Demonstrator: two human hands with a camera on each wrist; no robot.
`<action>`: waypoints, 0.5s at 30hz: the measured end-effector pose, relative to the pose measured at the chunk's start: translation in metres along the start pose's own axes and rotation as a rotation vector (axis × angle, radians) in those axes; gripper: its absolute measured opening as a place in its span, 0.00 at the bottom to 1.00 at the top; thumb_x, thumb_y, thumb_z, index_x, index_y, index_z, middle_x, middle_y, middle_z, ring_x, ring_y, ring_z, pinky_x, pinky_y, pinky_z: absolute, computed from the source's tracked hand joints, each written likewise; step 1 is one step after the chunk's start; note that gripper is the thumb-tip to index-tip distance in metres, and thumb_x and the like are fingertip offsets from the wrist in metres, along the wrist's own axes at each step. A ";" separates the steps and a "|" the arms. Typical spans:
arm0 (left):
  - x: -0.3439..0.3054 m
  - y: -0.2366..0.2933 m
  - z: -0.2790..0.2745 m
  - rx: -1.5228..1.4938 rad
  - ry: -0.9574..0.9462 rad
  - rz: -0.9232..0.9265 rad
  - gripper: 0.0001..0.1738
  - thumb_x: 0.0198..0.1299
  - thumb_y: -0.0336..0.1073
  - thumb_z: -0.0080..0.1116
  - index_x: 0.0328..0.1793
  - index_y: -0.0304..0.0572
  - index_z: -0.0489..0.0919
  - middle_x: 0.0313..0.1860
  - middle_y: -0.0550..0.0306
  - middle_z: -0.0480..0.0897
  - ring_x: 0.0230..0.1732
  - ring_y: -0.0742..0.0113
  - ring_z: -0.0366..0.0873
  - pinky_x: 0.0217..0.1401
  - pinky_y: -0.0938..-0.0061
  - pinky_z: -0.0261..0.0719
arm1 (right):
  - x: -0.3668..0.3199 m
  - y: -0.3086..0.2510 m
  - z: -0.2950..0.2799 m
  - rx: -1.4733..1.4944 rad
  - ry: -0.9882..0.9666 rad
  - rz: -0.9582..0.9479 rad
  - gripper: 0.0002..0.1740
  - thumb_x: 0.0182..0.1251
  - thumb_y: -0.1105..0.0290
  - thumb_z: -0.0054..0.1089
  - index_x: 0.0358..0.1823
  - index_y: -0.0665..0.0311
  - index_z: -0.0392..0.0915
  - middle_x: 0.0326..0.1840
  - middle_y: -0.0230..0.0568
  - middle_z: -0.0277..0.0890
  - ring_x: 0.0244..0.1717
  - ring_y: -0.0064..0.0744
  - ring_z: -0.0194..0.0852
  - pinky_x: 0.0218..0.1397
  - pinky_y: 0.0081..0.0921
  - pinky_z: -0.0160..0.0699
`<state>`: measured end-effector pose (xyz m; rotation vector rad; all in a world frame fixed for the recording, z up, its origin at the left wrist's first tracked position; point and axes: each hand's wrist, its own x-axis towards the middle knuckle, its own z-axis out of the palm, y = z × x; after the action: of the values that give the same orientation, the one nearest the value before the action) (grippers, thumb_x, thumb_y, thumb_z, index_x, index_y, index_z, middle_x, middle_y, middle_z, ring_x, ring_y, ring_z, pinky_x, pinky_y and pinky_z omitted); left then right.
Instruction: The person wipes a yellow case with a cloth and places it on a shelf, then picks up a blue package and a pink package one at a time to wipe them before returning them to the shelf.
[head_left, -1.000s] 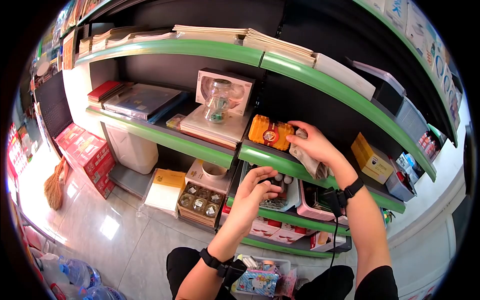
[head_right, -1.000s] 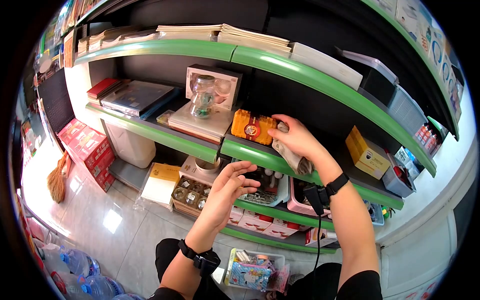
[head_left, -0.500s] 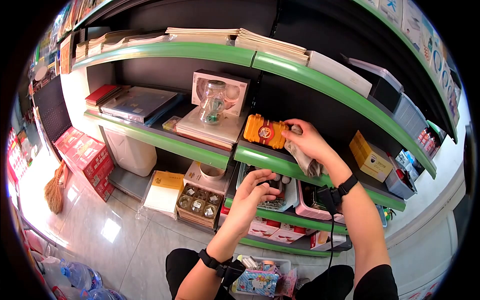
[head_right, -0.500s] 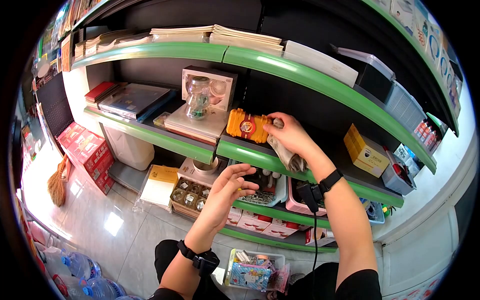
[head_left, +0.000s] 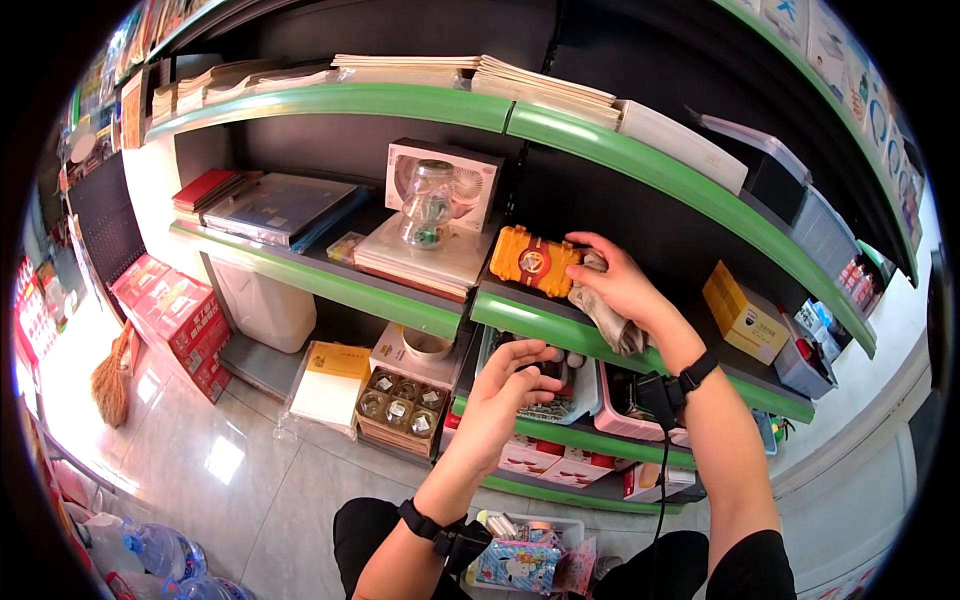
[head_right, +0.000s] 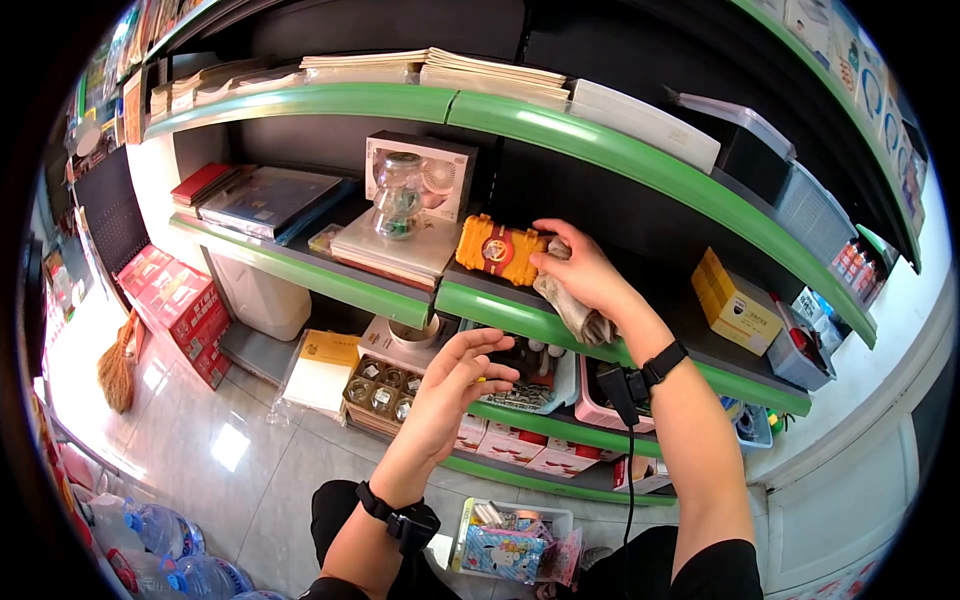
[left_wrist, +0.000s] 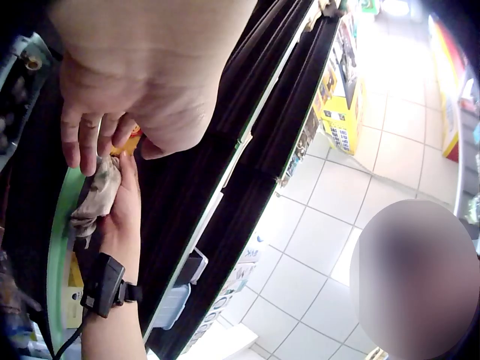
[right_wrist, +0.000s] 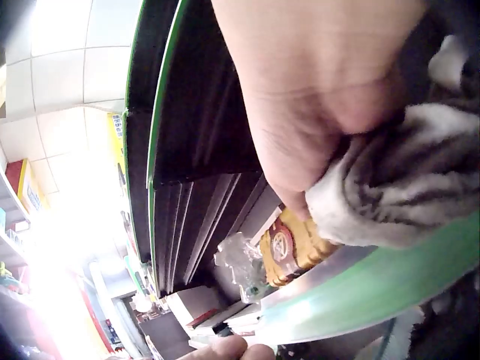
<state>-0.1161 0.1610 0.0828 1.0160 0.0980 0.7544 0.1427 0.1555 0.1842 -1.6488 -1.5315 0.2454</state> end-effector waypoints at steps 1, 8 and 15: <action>0.000 0.001 0.001 0.003 0.001 -0.002 0.23 0.79 0.35 0.48 0.75 0.32 0.70 0.71 0.44 0.78 0.60 0.60 0.83 0.66 0.65 0.80 | 0.000 -0.001 -0.001 0.009 -0.023 0.010 0.29 0.70 0.64 0.69 0.70 0.67 0.76 0.61 0.46 0.83 0.61 0.33 0.80 0.67 0.29 0.76; 0.000 0.000 0.002 0.019 -0.004 -0.011 0.23 0.79 0.36 0.48 0.75 0.33 0.70 0.71 0.44 0.78 0.60 0.61 0.83 0.66 0.65 0.80 | 0.001 -0.008 -0.003 -0.010 -0.070 0.054 0.26 0.71 0.66 0.68 0.68 0.68 0.77 0.61 0.47 0.84 0.62 0.34 0.81 0.68 0.28 0.76; -0.001 0.001 0.002 0.027 -0.016 -0.017 0.23 0.79 0.36 0.48 0.75 0.33 0.70 0.72 0.44 0.77 0.60 0.61 0.83 0.66 0.65 0.79 | 0.001 -0.007 -0.006 -0.073 -0.100 0.043 0.31 0.71 0.64 0.69 0.73 0.67 0.74 0.65 0.49 0.82 0.63 0.35 0.80 0.69 0.28 0.75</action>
<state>-0.1158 0.1592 0.0844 1.0454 0.1028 0.7308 0.1419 0.1529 0.1926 -1.7511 -1.5975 0.3017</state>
